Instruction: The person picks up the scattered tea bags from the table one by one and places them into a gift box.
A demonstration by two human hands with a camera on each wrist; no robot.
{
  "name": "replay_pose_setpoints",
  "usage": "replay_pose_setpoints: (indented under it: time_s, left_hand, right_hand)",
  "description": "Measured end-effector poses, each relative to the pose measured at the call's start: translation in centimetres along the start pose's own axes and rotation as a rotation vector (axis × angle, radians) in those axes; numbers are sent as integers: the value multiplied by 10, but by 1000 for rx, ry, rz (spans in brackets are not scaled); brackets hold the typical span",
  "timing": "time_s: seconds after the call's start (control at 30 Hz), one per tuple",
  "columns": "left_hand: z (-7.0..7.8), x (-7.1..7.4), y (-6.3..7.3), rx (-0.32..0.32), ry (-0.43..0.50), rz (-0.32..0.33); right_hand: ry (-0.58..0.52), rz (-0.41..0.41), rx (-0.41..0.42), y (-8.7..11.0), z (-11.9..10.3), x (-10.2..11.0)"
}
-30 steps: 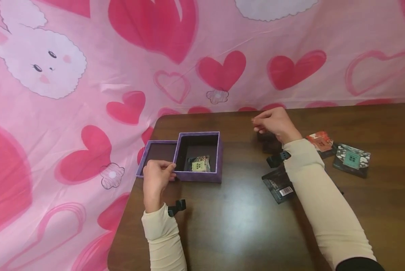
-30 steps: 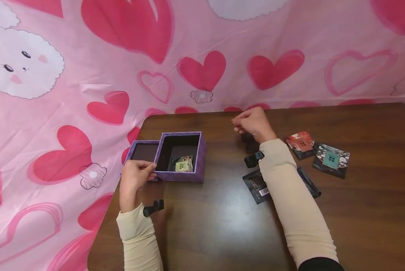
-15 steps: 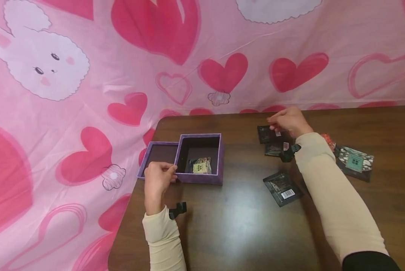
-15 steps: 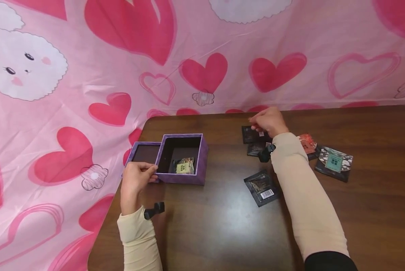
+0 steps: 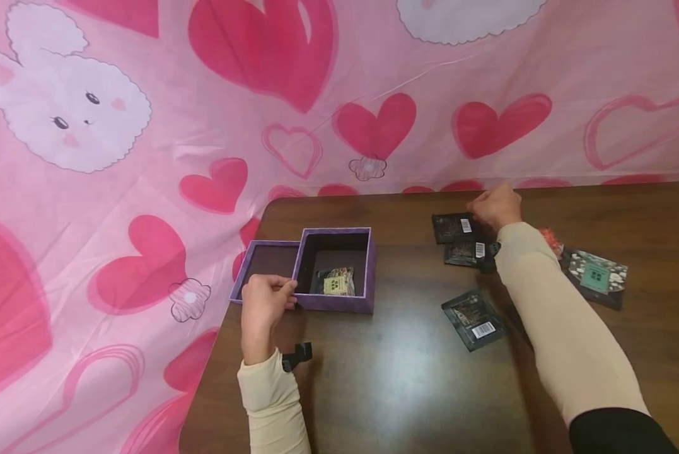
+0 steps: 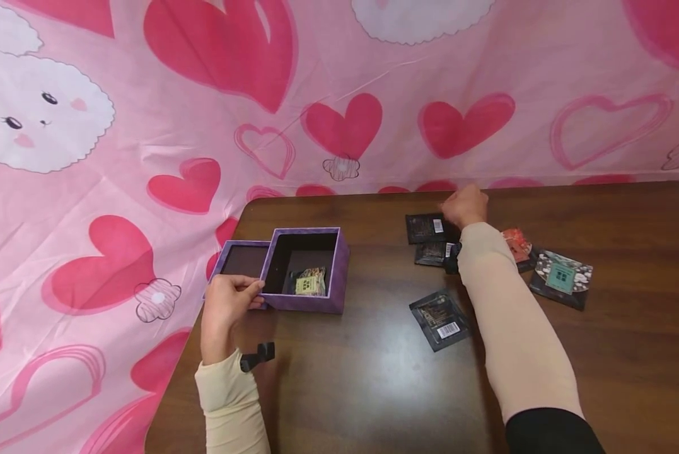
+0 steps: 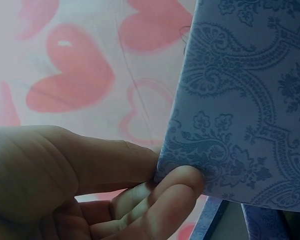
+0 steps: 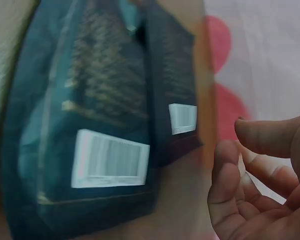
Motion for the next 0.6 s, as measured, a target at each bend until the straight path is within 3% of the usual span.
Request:
replay_pose_setpoints:
  time_s: [0.37,0.6]
  left_hand:
    - [2,2,3,-4,11,-5]
    - [1,2,3,-1,19,-9]
  right_hand:
    - [53,22,-42,-6,13,-8]
    - [48,18,-133,-5,15,-15]
Point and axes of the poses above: each hand's wrist, its own y-axis away from the middle knuckle, its own x-axis out of the back of the hand, z = x × y, the point moved 6 cm from there along -y, towards the middle knuckle, and after that the axes turned 6 degrees about -x, right-handed, at the moved point
